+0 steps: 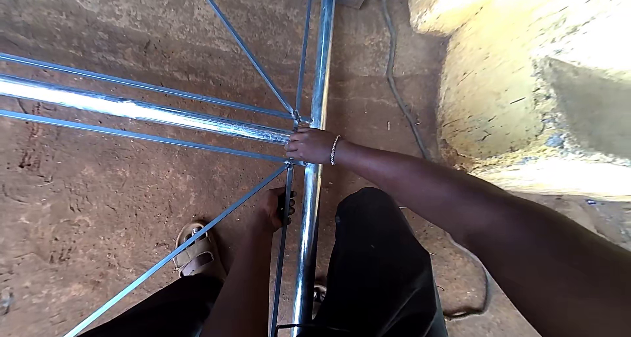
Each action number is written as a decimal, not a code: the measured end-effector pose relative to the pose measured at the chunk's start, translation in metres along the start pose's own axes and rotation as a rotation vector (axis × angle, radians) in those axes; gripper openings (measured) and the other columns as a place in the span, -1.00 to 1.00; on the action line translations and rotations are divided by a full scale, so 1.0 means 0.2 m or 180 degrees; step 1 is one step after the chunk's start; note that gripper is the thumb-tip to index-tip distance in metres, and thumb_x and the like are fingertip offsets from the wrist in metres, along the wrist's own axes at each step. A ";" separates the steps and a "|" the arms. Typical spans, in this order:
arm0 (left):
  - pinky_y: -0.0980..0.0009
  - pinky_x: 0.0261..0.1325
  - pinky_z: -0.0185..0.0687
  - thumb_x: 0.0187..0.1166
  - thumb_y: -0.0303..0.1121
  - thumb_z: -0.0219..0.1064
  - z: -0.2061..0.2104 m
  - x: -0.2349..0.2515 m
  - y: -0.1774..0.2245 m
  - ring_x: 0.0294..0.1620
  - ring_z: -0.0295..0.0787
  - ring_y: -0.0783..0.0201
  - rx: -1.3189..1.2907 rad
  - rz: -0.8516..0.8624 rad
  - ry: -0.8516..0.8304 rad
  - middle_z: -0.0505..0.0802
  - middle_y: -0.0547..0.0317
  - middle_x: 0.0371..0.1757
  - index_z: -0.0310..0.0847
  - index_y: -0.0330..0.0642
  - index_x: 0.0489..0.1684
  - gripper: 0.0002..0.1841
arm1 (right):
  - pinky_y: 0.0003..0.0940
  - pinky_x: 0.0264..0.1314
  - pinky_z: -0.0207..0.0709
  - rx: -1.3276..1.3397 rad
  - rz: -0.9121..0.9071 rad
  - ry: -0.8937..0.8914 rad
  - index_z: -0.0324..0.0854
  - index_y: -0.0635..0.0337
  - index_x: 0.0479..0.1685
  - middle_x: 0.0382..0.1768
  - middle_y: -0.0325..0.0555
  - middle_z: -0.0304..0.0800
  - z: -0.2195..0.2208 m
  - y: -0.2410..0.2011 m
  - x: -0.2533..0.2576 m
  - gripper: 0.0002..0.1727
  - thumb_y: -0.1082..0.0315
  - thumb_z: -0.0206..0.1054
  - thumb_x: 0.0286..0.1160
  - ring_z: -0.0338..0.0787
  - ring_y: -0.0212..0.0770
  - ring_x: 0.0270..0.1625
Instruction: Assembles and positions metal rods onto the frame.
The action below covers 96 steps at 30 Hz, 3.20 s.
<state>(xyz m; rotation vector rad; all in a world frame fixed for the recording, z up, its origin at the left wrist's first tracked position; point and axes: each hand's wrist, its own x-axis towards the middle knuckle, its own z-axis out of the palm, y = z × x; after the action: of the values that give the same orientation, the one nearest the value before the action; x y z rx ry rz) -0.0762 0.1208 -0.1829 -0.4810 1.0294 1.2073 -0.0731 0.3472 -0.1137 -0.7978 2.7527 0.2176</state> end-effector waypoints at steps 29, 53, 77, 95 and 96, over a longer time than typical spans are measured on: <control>0.45 -0.68 0.24 0.85 0.13 -0.11 0.11 -0.09 -0.06 -0.74 0.28 0.33 0.0375 0.0538 0.0448 0.48 0.25 -0.60 0.65 -0.12 -0.08 -0.45 | 0.10 0.52 0.51 0.0461 0.0598 -0.0228 0.77 0.25 0.12 0.25 0.05 0.80 -0.08 -0.10 0.01 -0.75 0.55 0.20 0.67 0.72 0.16 0.38; -0.24 0.16 0.62 0.80 0.18 0.07 0.24 -0.02 -0.14 0.09 0.78 -0.19 0.2539 0.1085 0.1649 0.82 -0.27 -0.01 0.65 -0.33 0.13 -0.37 | 0.14 0.21 0.67 0.0610 0.0328 0.0000 0.84 0.20 -0.02 0.13 0.01 0.86 -0.08 -0.01 -0.01 -0.76 0.56 0.24 0.60 0.86 0.12 0.12; -0.23 0.06 0.64 0.82 0.16 0.06 0.26 -0.01 -0.14 0.00 0.79 -0.18 0.2906 0.1044 0.1972 0.81 -0.23 -0.12 0.67 -0.31 0.01 -0.40 | 0.17 0.23 0.58 0.0420 -0.0013 -0.0479 0.80 0.23 -0.04 -0.05 0.04 0.85 -0.09 0.04 0.05 -0.78 0.54 0.21 0.62 0.82 0.15 0.11; -0.25 0.07 0.66 0.82 0.19 0.02 0.28 -0.03 -0.15 0.03 0.82 -0.19 0.2967 0.1069 0.2092 0.84 -0.23 -0.08 0.70 -0.28 0.04 -0.38 | 0.15 0.33 0.60 0.0914 0.0857 0.0151 0.80 0.23 -0.04 0.04 0.02 0.88 -0.01 -0.07 -0.02 -0.78 0.48 0.20 0.68 0.84 0.12 0.14; -0.25 0.07 0.66 0.81 0.21 0.02 0.28 -0.03 -0.15 0.03 0.82 -0.20 0.2975 0.1060 0.2099 0.84 -0.24 -0.08 0.70 -0.28 0.05 -0.36 | 0.09 0.31 0.64 0.0943 0.0868 0.0501 0.81 0.23 -0.06 0.04 0.00 0.88 0.05 -0.09 -0.06 -0.78 0.52 0.22 0.65 0.86 0.08 0.12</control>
<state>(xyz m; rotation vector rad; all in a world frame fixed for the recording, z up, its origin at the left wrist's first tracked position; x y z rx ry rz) -0.0266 0.1523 -0.1571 0.0634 2.1451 0.7059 -0.0519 0.3402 -0.1206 -0.3772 2.9373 -0.2075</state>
